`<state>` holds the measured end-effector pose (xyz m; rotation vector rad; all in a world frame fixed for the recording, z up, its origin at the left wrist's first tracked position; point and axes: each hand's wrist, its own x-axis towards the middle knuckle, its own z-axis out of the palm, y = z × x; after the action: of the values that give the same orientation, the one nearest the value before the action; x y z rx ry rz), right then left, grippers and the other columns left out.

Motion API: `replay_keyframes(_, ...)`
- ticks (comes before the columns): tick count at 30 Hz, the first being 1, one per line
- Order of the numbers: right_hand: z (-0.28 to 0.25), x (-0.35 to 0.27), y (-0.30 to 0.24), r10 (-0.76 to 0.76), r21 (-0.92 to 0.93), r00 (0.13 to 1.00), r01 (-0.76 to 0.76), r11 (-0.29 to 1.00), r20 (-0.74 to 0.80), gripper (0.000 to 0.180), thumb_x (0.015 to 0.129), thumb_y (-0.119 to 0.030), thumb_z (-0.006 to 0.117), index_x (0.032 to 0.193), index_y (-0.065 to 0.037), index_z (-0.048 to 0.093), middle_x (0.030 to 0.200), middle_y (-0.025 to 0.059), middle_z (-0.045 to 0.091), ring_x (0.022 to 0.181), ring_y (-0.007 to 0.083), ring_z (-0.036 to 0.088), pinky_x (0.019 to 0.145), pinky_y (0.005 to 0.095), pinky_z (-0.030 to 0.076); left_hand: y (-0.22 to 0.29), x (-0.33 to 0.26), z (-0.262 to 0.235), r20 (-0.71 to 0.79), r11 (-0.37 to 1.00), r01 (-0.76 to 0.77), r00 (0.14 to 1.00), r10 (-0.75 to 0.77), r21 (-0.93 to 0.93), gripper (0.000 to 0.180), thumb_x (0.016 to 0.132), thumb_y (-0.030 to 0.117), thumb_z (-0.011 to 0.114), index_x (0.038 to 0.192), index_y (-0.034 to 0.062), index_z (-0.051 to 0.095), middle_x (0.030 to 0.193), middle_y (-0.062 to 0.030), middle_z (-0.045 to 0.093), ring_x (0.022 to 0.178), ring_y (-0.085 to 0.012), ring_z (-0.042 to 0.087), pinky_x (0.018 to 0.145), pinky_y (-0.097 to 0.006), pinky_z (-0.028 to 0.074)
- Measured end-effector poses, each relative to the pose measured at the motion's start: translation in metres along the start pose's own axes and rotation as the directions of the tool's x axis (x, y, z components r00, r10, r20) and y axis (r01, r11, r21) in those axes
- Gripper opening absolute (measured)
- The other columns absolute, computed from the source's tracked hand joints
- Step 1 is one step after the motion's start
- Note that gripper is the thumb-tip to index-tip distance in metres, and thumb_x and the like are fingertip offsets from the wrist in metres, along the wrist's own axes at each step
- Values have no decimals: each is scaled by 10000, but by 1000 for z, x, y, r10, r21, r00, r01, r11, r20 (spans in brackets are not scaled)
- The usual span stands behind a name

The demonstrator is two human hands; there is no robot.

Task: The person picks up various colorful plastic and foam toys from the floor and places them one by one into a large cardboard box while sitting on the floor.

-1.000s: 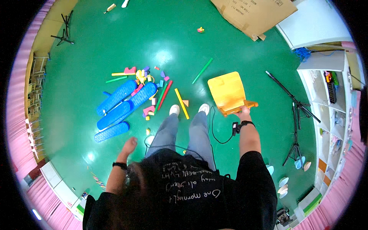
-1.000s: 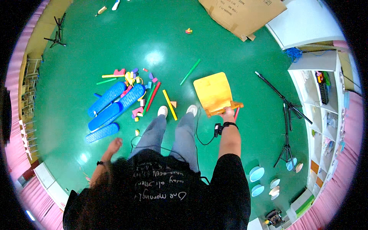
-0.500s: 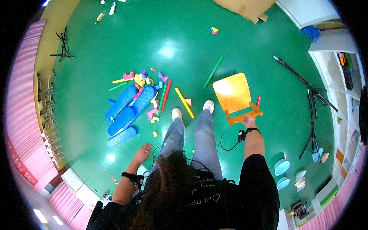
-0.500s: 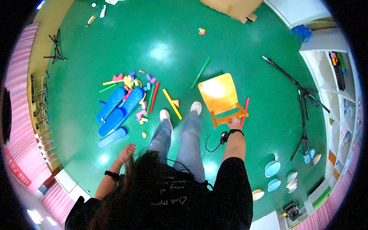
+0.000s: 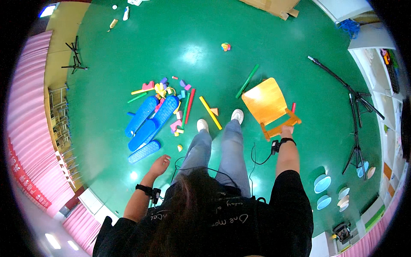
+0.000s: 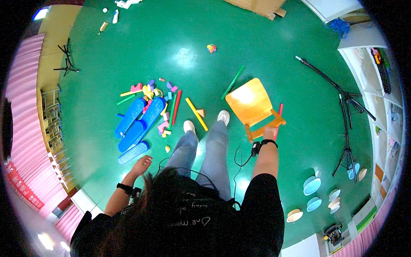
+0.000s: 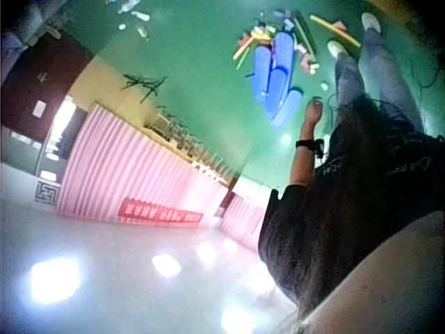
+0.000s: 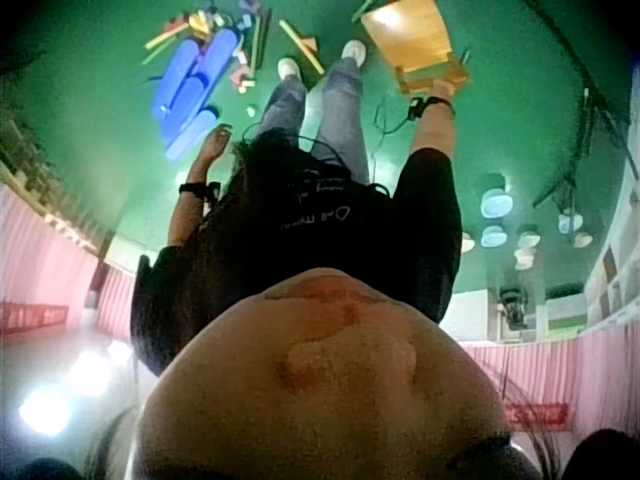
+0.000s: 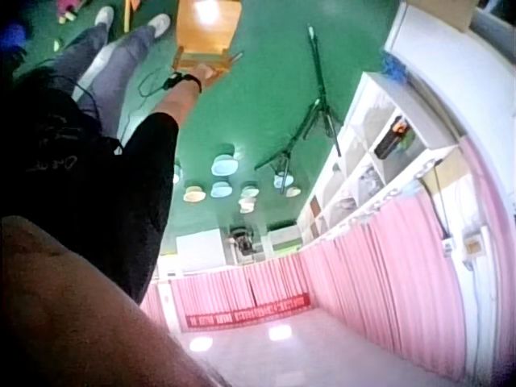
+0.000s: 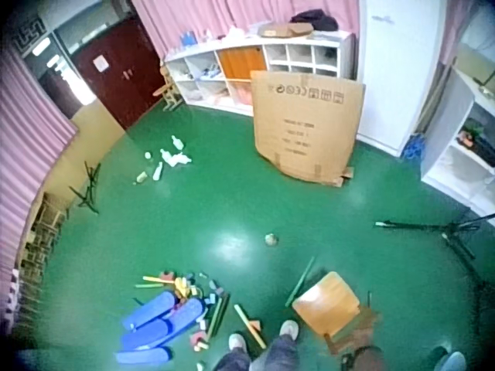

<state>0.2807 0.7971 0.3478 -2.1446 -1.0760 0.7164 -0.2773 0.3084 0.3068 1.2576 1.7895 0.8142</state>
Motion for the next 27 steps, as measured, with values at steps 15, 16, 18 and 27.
replay_keyframes(15,-47,-63,-17,-43,495,901,-197,846,432,520,877,-197,488,1329,-29,294,1290,159,403,1103,371,475,883,538,397,31,124,62,-113,990,-93,990,81,-104,290,805,145,518,1081,58,547,900,-83,624,840,-175,582,764,-307,459)
replay_keyframes(16,-42,-54,-21,-45,590,906,-236,772,421,523,887,-191,465,1342,-25,267,1300,166,388,1107,375,473,885,530,405,42,138,59,-118,985,-100,989,84,-141,294,820,187,488,1072,54,561,917,-143,619,872,-250,586,778,-345,456)
replay_keyframes(18,-30,-54,-46,-106,669,886,-257,698,451,520,905,-178,414,1358,-16,218,1325,165,360,1114,375,470,898,511,418,43,153,65,-168,961,-121,982,81,-247,309,821,219,471,1053,46,579,902,-194,614,870,-310,594,773,-372,456)
replay_keyframes(27,-49,-77,-218,-327,682,848,-53,729,416,450,914,-187,386,1308,4,279,1280,148,417,1086,345,504,904,467,447,65,210,74,-186,881,-147,980,69,-451,301,787,224,505,976,4,586,835,-142,622,787,-250,600,719,-342,462)
